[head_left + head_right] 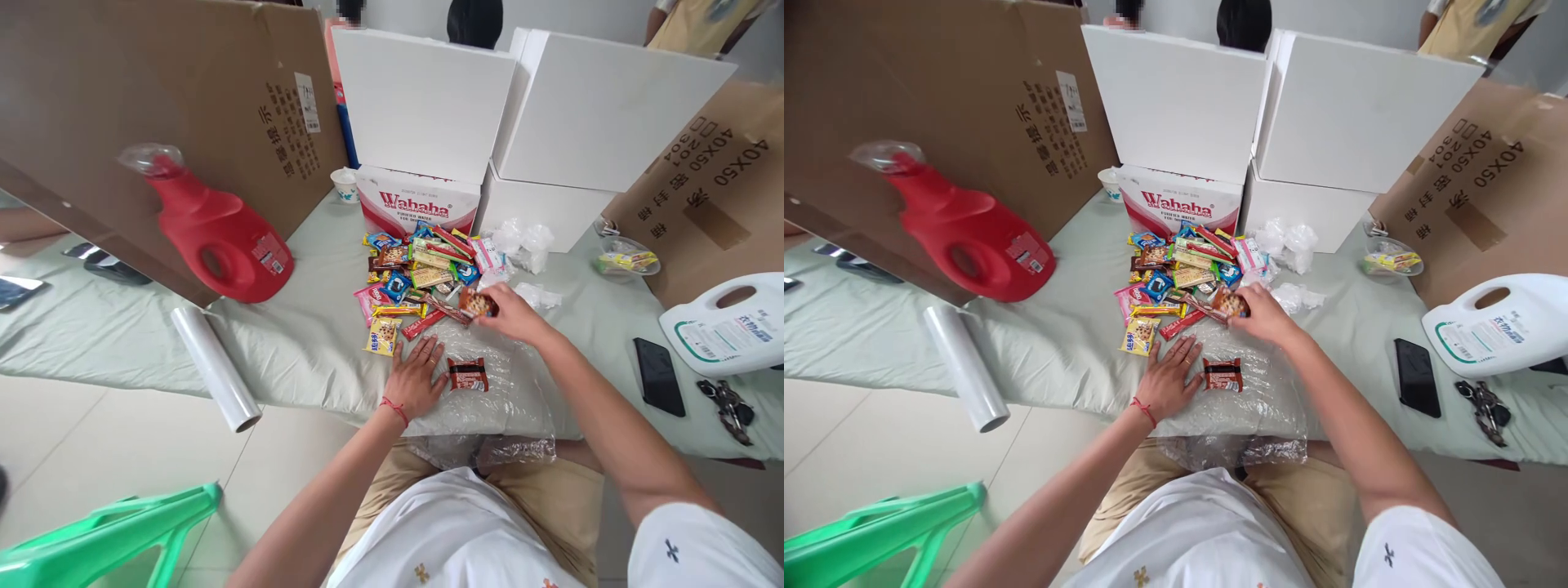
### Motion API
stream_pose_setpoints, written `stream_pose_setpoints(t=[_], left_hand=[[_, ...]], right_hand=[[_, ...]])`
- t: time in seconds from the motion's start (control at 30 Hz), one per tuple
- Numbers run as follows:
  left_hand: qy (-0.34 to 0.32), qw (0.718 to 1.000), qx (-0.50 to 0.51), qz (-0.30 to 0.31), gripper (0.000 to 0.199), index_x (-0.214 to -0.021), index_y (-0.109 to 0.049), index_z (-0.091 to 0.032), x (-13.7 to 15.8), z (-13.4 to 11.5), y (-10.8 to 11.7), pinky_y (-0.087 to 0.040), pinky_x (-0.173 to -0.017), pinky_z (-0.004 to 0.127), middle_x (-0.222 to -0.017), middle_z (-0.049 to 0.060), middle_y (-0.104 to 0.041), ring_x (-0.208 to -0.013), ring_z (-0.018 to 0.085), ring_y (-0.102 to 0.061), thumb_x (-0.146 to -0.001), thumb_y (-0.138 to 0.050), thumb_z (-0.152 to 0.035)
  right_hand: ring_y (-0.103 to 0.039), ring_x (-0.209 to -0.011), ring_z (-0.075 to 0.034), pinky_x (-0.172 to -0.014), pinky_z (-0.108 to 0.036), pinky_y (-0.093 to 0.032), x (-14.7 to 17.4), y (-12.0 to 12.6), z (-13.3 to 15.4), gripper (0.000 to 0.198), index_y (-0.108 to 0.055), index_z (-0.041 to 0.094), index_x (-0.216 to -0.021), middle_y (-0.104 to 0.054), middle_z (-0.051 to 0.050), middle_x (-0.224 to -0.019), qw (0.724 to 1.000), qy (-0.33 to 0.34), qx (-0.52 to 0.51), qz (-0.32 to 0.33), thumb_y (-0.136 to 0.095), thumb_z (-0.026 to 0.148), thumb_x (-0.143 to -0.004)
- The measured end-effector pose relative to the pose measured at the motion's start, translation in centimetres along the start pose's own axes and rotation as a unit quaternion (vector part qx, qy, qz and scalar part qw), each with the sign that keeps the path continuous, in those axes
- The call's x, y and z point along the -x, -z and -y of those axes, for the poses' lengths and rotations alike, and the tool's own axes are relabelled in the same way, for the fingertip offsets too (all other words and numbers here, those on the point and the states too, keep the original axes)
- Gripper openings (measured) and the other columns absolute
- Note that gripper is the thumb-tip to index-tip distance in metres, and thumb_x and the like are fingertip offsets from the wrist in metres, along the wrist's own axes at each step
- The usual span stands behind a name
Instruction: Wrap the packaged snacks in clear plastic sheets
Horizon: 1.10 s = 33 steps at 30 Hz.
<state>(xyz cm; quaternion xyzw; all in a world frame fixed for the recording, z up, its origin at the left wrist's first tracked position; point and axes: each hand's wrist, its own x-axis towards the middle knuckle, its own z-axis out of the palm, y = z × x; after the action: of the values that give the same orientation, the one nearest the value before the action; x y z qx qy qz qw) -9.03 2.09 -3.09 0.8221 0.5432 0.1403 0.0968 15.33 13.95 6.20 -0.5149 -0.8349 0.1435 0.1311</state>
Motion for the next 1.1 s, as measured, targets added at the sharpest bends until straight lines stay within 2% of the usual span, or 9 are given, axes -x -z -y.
stream_pose_setpoints(t=[0.1,0.23,0.33,0.5,0.63,0.73,0.83,0.93,1.1], left_hand=[[-0.003,1.000,0.002,-0.001,0.060,-0.156,-0.042,-0.027,0.0,0.1,-0.1,-0.009,-0.126,0.062,-0.164,0.007,-0.036,-0.151,0.030,-0.037,-0.101,-0.039,-0.051],[-0.008,1.000,-0.008,0.000,0.059,-0.156,-0.041,-0.026,0.0,0.2,-0.2,-0.012,-0.125,0.063,-0.164,0.007,-0.036,-0.151,0.030,-0.037,-0.102,-0.039,-0.049],[-0.007,1.000,-0.018,-0.004,0.058,-0.156,-0.041,-0.027,0.0,0.1,-0.2,-0.013,-0.126,0.062,-0.164,0.006,-0.037,-0.150,0.029,-0.038,-0.102,-0.039,-0.048],[0.002,1.000,-0.021,-0.001,0.057,-0.155,-0.043,-0.026,0.0,-0.1,0.0,-0.012,-0.126,0.062,-0.164,0.006,-0.037,-0.150,0.029,-0.039,-0.103,-0.038,-0.048],[0.003,1.000,-0.023,-0.001,0.057,-0.155,-0.044,-0.026,-0.1,-0.2,0.0,-0.012,-0.126,0.062,-0.163,0.006,-0.038,-0.150,0.029,-0.039,-0.103,-0.038,-0.049],[0.002,1.000,-0.028,-0.002,0.057,-0.155,-0.043,-0.026,-0.1,-0.2,-0.1,-0.012,-0.126,0.063,-0.164,0.007,-0.037,-0.150,0.029,-0.039,-0.103,-0.038,-0.047],[0.001,1.000,-0.031,-0.005,0.057,-0.155,-0.043,-0.026,-0.1,-0.2,-0.1,-0.013,-0.126,0.063,-0.163,0.007,-0.038,-0.150,0.029,-0.039,-0.103,-0.037,-0.048],[-0.002,1.000,-0.029,-0.009,0.056,-0.155,-0.044,-0.026,-0.1,-0.3,-0.1,-0.013,-0.125,0.063,-0.163,0.008,-0.039,-0.150,0.029,-0.039,-0.103,-0.038,-0.049],[-0.004,0.999,-0.028,-0.015,0.056,-0.154,-0.045,-0.025,-0.1,-0.2,0.0,-0.014,-0.125,0.063,-0.162,0.009,-0.040,-0.149,0.030,-0.041,-0.102,-0.041,-0.045]], right_hand=[[-0.060,-0.105,-0.026,-0.093,-0.039,-0.049,5.1,-0.9,1.3,0.054,-0.061,0.021,-0.130,-0.062,-0.009,-0.115,0.992,0.048,-0.099,0.061,-0.078,0.039,-0.082],[-0.054,-0.112,-0.030,-0.097,-0.042,-0.045,8.4,-4.4,3.9,0.058,-0.063,0.020,-0.129,-0.062,-0.012,-0.119,0.990,0.046,-0.060,0.119,-0.084,0.038,-0.077],[-0.051,-0.115,-0.031,-0.098,-0.042,-0.043,8.6,-5.7,4.8,0.063,-0.060,0.017,-0.131,-0.061,-0.014,-0.123,0.989,0.042,-0.016,0.141,-0.084,0.036,-0.076],[-0.053,-0.109,-0.030,-0.095,-0.040,-0.041,9.0,-4.0,4.5,0.049,-0.060,0.015,-0.126,-0.064,-0.013,-0.117,0.990,0.035,0.004,0.139,-0.076,0.025,-0.081],[-0.053,-0.113,-0.032,-0.095,-0.042,-0.041,9.5,-3.5,4.4,0.052,-0.059,0.015,-0.129,-0.065,-0.015,-0.119,0.989,0.040,0.004,0.140,-0.076,0.034,-0.083],[-0.052,-0.115,-0.034,-0.095,-0.044,-0.042,9.5,-4.1,4.1,0.058,-0.059,0.015,-0.131,-0.064,-0.016,-0.120,0.989,0.013,0.003,0.145,-0.078,0.040,-0.082],[-0.052,-0.114,-0.032,-0.098,-0.043,-0.043,9.9,-4.3,3.6,0.059,-0.057,0.014,-0.133,-0.063,-0.015,-0.121,0.992,0.001,-0.033,0.123,-0.077,0.035,-0.082],[-0.050,-0.119,-0.030,-0.102,-0.042,-0.043,10.5,-4.1,3.3,0.059,-0.055,0.017,-0.136,-0.061,-0.014,-0.125,0.995,0.026,-0.047,0.089,-0.076,0.030,-0.082],[-0.040,-0.135,-0.036,-0.112,-0.051,-0.035,10.8,-4.9,3.9,0.089,-0.046,0.018,-0.149,-0.050,-0.017,-0.146,0.993,0.043,0.004,0.107,-0.087,0.038,-0.072]])
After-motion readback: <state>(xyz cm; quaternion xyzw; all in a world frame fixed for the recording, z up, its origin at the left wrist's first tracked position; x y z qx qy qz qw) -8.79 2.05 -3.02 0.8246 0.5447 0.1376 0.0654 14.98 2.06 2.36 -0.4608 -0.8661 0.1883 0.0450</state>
